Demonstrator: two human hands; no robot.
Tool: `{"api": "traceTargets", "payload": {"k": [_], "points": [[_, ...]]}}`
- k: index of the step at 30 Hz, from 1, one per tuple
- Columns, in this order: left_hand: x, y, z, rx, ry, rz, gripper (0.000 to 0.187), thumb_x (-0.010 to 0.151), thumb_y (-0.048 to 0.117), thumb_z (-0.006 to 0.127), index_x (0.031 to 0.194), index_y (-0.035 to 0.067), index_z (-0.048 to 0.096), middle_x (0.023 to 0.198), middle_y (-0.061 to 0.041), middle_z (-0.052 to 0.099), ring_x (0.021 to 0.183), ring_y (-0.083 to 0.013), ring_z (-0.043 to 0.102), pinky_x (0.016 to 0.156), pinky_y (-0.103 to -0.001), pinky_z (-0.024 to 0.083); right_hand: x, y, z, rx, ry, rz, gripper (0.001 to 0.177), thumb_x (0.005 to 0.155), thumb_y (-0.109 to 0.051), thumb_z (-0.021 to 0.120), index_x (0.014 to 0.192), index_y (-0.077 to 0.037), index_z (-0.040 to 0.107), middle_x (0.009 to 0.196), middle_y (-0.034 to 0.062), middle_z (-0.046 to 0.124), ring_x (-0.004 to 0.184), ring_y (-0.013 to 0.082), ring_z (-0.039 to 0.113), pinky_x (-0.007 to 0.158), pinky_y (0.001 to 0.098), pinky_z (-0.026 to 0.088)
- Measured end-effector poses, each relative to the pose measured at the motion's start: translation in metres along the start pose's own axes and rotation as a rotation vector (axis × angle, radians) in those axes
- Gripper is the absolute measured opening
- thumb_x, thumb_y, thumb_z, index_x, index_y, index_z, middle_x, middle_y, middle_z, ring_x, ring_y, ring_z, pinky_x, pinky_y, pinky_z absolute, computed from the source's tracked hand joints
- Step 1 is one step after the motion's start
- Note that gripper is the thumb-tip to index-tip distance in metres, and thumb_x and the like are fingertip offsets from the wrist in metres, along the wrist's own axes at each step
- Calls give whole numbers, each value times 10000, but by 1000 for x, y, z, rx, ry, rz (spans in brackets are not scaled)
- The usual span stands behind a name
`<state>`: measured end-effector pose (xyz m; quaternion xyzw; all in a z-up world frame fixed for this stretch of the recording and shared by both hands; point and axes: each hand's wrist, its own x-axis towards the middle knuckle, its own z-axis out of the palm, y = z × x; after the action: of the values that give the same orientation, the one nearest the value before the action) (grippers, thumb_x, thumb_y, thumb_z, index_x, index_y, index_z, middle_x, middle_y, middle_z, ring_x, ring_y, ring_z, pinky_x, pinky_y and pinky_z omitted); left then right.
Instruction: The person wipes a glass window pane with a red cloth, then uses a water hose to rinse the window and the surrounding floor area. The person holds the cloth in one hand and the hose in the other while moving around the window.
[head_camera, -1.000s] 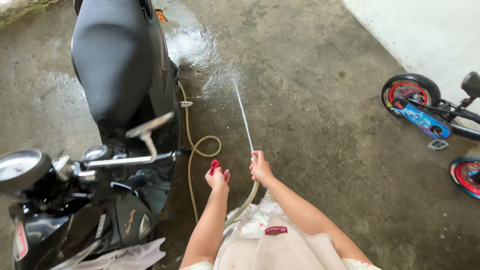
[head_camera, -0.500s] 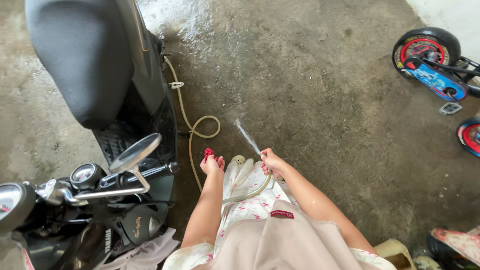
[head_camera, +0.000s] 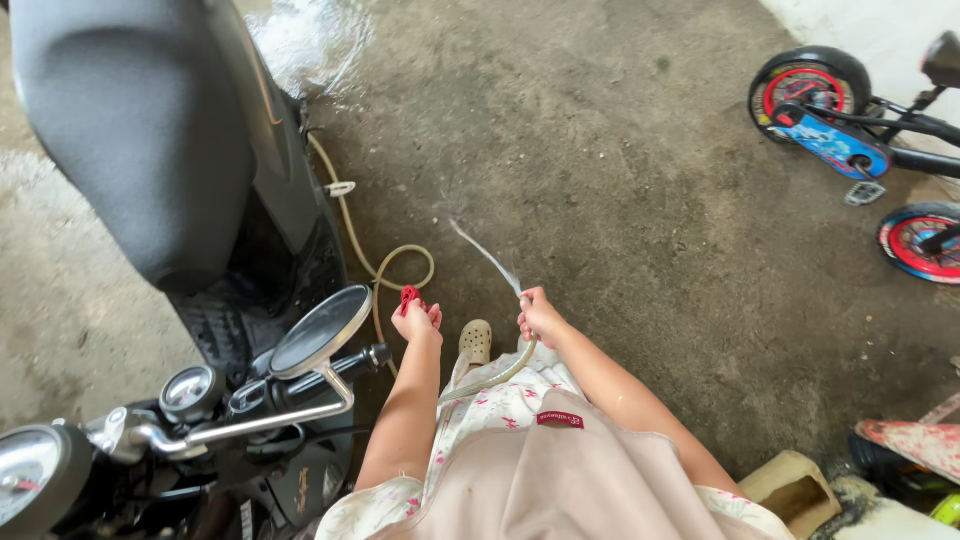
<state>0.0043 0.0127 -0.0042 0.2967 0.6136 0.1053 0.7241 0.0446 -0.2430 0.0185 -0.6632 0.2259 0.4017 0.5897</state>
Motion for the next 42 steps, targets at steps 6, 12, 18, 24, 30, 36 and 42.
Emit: {"api": "traceTargets", "payload": {"k": [6,12,18,24,30,36,42], "points": [[-10,-19,5,48,-102,-61,317,973,166,605,1251,193,455,845,-66,621,560,-224,633,519,-370,533,-9,16,-11,11,193,16,188,1078,-250,392,1251,-181,373,758,125,526,456,184,452,407,362,470],[-16,-30,20,101,-149,-123,241,967,153,593,1187,175,500,824,-72,619,567,-245,655,499,-385,535,-30,39,-47,56,403,60,194,1087,-246,404,1272,-201,366,764,113,566,463,171,475,399,340,394],[-26,-39,40,217,-359,-126,181,1021,201,556,1174,122,500,881,-92,642,638,-304,708,533,-419,540,-48,22,-61,66,393,-189,236,1083,-240,445,1302,-172,391,770,77,567,481,120,491,396,331,447],[-44,-49,69,298,-509,-171,235,1069,310,432,1268,186,417,1057,-97,699,833,-346,750,673,-447,584,-71,-16,-44,-266,334,-192,235,1053,-250,461,1278,-194,425,714,58,591,456,167,530,377,344,441],[-50,-46,77,283,-615,-238,331,1075,401,379,1278,154,467,1115,-113,738,841,-323,747,712,-440,588,-58,-6,-55,-191,379,-90,231,1055,-253,480,1270,-180,436,710,82,586,473,158,527,386,360,454],[-49,-33,54,247,-529,-307,336,1056,450,468,1248,177,507,983,-85,790,560,-192,602,572,-338,489,-49,25,-77,-163,498,-139,220,1050,-245,463,1239,-147,412,730,123,619,473,244,577,401,407,478],[-48,-24,57,280,-417,-273,314,1057,443,483,1195,170,554,911,-78,772,435,-124,447,505,-324,431,-70,18,-130,-91,774,-62,212,992,-160,475,1200,-145,440,838,119,603,510,272,631,394,465,533]]}}
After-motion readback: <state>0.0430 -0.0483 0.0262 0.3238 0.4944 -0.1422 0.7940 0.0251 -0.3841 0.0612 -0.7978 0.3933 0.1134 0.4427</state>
